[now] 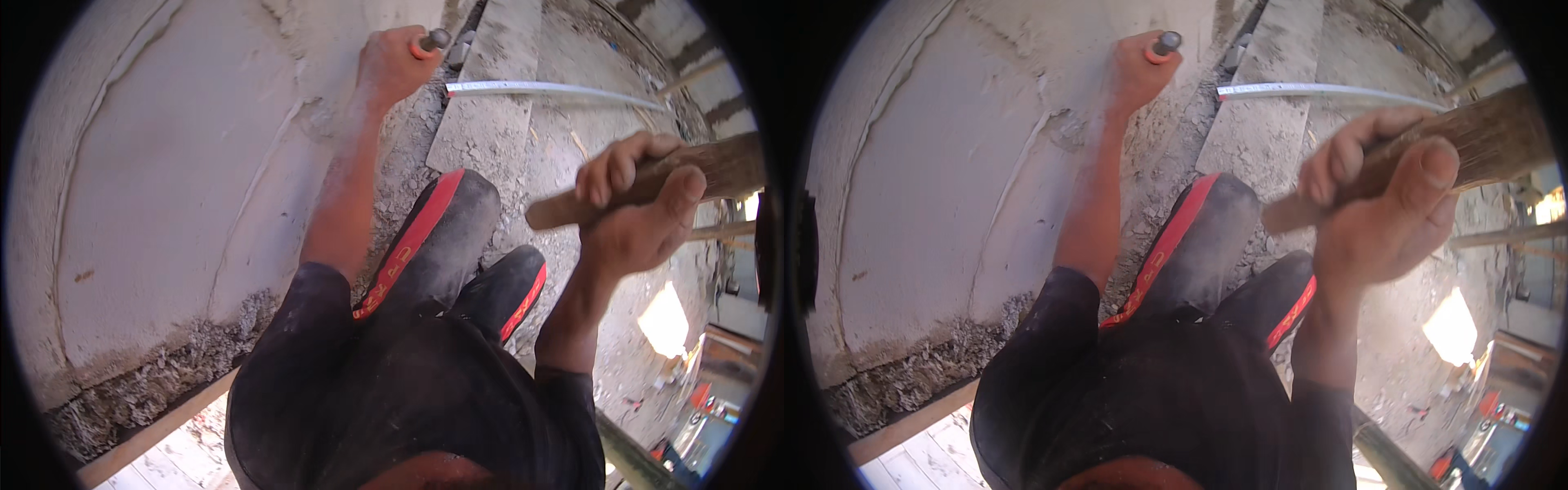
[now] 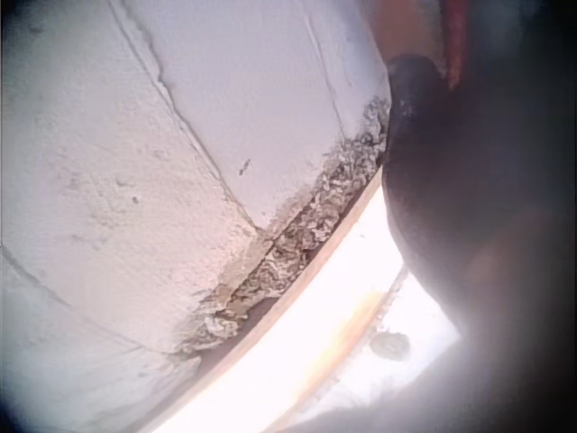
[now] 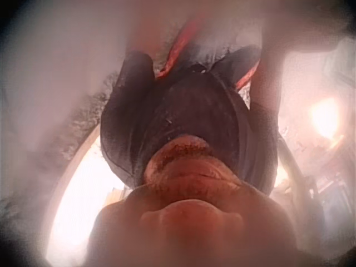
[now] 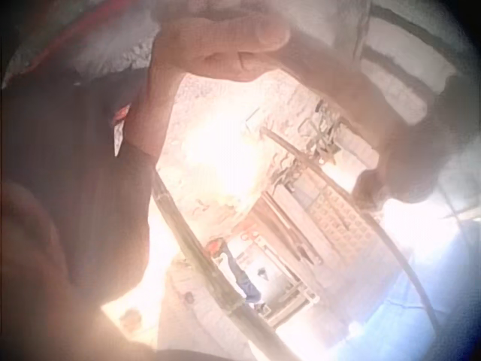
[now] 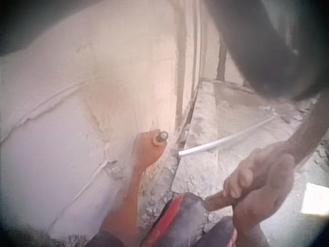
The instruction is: The person chips away at a concrete wall using a hammer and a chisel held by hand.
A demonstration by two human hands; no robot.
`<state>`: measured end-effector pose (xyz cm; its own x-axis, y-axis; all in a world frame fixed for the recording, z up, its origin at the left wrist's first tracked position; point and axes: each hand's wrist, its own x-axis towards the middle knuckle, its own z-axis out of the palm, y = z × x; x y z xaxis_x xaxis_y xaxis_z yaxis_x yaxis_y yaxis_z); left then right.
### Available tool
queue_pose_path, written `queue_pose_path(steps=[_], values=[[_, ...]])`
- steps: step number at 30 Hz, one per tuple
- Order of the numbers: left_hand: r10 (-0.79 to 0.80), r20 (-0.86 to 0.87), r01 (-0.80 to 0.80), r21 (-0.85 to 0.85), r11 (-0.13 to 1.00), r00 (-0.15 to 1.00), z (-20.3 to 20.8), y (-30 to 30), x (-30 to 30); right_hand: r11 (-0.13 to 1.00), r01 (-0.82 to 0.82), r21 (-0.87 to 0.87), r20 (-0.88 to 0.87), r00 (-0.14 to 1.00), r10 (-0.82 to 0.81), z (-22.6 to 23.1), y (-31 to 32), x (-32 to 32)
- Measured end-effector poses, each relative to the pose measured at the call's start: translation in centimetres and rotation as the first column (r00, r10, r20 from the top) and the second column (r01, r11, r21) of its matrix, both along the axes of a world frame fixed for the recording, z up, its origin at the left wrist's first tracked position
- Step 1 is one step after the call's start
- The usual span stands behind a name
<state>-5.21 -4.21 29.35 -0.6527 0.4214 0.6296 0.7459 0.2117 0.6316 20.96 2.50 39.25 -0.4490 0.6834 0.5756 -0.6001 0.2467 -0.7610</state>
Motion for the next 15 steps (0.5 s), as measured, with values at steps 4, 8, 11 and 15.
queue_pose_path(steps=[4,8,11,15], values=[[-0.118,0.036,0.121,-0.106,0.987,0.992,-1.3,1.7,-0.6,0.793,-0.158,0.588,0.600,0.743,-0.297,-7.9,3.9,-3.4],[-0.014,0.127,0.033,-0.148,0.988,0.992,-3.8,-1.3,-1.5,0.977,-0.142,0.159,0.629,0.777,0.011,-4.2,3.6,-1.3],[0.048,0.273,0.041,-0.312,0.949,0.961,-0.9,-0.6,2.6,1.000,0.000,-0.013,0.244,0.970,0.003,-1.2,4.2,1.0],[-0.332,-0.167,0.257,-0.356,0.898,0.928,-1.6,3.0,7.9,0.963,0.009,-0.270,-0.039,0.999,-0.020,-1.3,5.6,3.8]])
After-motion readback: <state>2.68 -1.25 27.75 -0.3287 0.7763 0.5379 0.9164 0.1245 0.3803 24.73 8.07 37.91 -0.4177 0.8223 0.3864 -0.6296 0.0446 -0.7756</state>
